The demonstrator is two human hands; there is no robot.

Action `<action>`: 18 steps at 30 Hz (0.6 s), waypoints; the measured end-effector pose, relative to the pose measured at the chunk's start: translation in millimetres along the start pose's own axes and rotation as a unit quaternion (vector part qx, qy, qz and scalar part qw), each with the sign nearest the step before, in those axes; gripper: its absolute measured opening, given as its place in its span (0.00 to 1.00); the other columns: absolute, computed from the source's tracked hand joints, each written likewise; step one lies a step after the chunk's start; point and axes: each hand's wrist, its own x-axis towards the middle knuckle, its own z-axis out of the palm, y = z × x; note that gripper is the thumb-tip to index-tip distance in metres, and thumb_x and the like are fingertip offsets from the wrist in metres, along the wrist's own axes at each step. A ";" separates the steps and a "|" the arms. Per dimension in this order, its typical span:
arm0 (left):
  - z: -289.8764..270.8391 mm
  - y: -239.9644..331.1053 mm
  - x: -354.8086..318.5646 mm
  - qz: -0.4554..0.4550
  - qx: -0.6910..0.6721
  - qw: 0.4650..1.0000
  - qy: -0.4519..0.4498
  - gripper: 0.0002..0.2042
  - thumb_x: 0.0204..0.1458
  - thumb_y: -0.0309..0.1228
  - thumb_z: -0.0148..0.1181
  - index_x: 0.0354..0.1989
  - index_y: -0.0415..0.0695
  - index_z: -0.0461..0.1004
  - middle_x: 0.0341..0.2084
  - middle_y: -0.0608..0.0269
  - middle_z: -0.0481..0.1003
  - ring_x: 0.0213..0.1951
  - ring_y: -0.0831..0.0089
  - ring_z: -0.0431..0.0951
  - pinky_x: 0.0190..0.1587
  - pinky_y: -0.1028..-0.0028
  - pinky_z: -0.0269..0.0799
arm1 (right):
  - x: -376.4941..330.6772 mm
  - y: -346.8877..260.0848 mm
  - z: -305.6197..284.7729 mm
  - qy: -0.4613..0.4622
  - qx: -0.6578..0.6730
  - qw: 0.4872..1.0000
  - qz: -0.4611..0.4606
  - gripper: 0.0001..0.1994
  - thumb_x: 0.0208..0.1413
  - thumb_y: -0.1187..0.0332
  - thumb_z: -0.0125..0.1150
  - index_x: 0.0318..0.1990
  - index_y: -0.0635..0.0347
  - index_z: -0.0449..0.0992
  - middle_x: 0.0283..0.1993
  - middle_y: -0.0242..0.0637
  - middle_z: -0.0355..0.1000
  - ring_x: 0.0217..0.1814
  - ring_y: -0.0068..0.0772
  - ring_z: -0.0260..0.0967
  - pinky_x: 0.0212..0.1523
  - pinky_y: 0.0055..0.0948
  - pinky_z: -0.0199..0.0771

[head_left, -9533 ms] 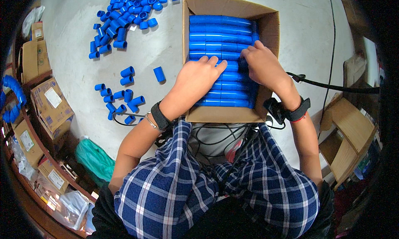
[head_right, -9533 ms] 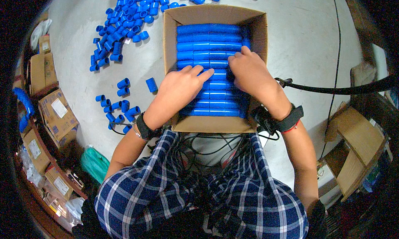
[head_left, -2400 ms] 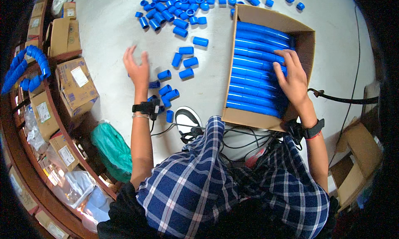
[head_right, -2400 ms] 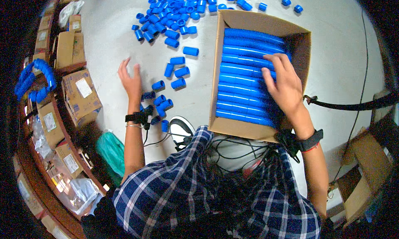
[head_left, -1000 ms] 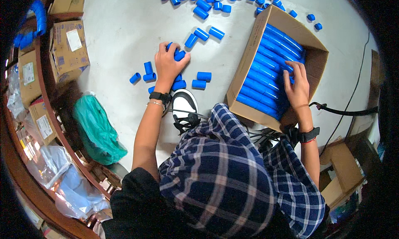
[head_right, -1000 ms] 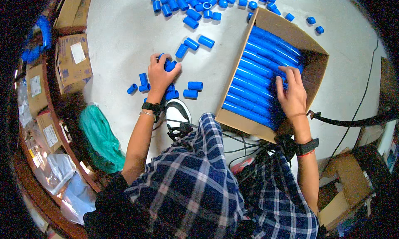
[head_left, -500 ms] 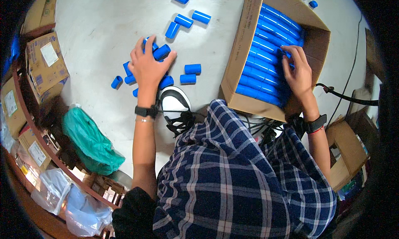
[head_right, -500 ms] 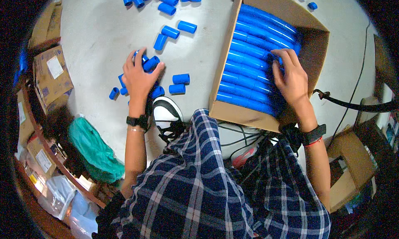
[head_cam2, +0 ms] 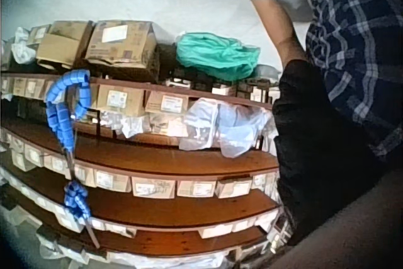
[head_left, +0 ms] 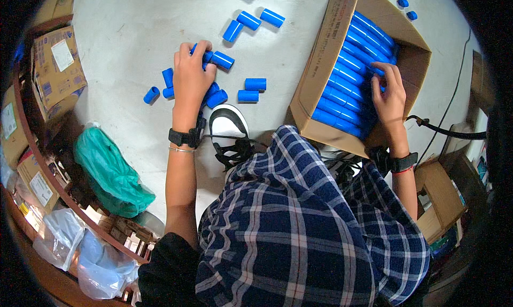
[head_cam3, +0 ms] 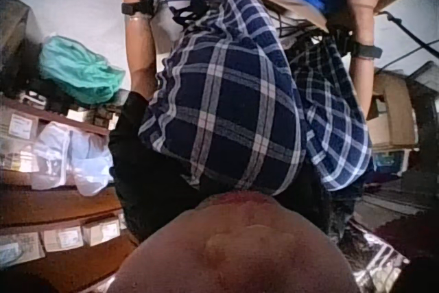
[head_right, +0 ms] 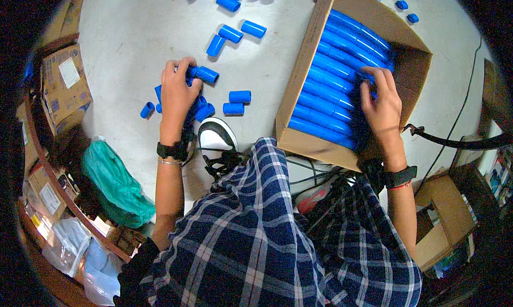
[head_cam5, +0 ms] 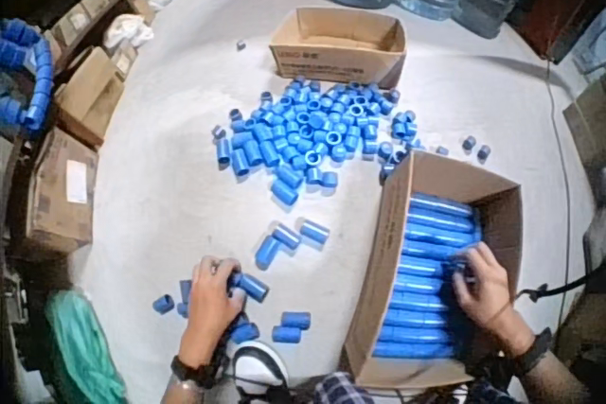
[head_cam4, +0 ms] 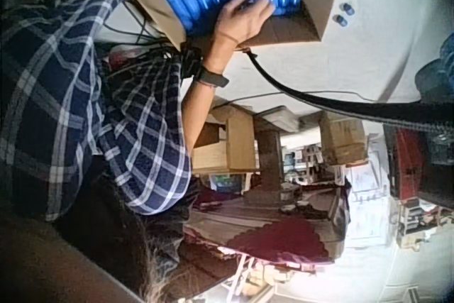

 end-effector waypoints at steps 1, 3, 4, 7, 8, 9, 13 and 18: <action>-1.0 -0.8 1.6 0.003 -0.003 1.000 -0.006 0.19 0.39 0.24 0.63 0.44 0.52 0.75 0.38 0.56 0.69 0.42 0.54 0.71 0.46 0.61 0.72 | 0.0 0.7 0.0 0.000 0.003 1.000 0.006 0.13 0.56 0.77 0.57 0.48 0.57 0.74 0.45 0.42 0.71 0.44 0.45 0.73 0.45 0.35 0.74; -3.8 -1.3 4.4 0.006 -0.026 1.000 -0.016 0.19 0.39 0.24 0.63 0.44 0.51 0.75 0.36 0.57 0.69 0.40 0.55 0.72 0.44 0.62 0.73 | 0.0 1.5 -0.2 0.001 0.014 1.000 0.012 0.13 0.56 0.77 0.57 0.48 0.58 0.74 0.45 0.43 0.71 0.45 0.46 0.73 0.45 0.35 0.74; -6.2 -0.8 6.0 0.004 -0.045 0.999 -0.020 0.19 0.39 0.24 0.64 0.44 0.51 0.76 0.35 0.57 0.69 0.38 0.56 0.73 0.42 0.63 0.73 | 0.1 1.3 -0.7 0.003 0.014 1.000 0.011 0.12 0.56 0.77 0.57 0.48 0.58 0.74 0.45 0.43 0.71 0.45 0.45 0.73 0.45 0.34 0.74; -18.7 10.5 9.6 -0.006 -0.090 0.996 0.000 0.19 0.38 0.24 0.65 0.43 0.51 0.76 0.34 0.58 0.69 0.36 0.59 0.74 0.40 0.66 0.74 | 1.6 -6.2 -3.5 0.013 0.024 1.000 0.008 0.12 0.56 0.78 0.57 0.47 0.59 0.74 0.45 0.42 0.72 0.43 0.42 0.73 0.44 0.33 0.74; -25.4 17.8 10.2 -0.033 -0.098 0.995 -0.005 0.19 0.38 0.24 0.65 0.43 0.51 0.77 0.34 0.59 0.70 0.36 0.60 0.75 0.39 0.68 0.74 | 1.8 -11.6 -5.8 0.017 0.033 0.999 0.004 0.11 0.56 0.78 0.57 0.47 0.60 0.74 0.45 0.42 0.72 0.42 0.40 0.73 0.44 0.32 0.74; -33.2 27.5 10.3 0.005 -0.118 0.992 0.033 0.19 0.38 0.24 0.65 0.43 0.51 0.77 0.35 0.59 0.71 0.36 0.61 0.75 0.39 0.68 0.74 | 2.3 -18.2 -8.9 0.020 0.040 0.999 -0.001 0.11 0.56 0.78 0.57 0.47 0.60 0.75 0.44 0.42 0.72 0.42 0.38 0.73 0.43 0.31 0.74; -66.2 83.1 9.0 0.112 -0.201 0.970 0.077 0.19 0.38 0.26 0.65 0.43 0.53 0.78 0.39 0.60 0.73 0.39 0.61 0.77 0.41 0.69 0.76 | 3.2 -55.9 -25.1 -0.002 0.136 0.991 0.002 0.09 0.54 0.78 0.58 0.43 0.63 0.77 0.41 0.40 0.74 0.36 0.28 0.72 0.39 0.27 0.73; -59.3 168.5 11.6 0.341 -0.334 0.878 -0.034 0.15 0.41 0.24 0.64 0.41 0.51 0.77 0.38 0.56 0.70 0.42 0.59 0.74 0.44 0.64 0.73 | 0.2 -95.7 -39.3 -0.214 0.427 0.877 0.054 0.28 0.59 0.62 0.62 0.64 0.62 0.62 0.51 0.39 0.71 0.53 0.29 0.69 0.57 0.31 0.69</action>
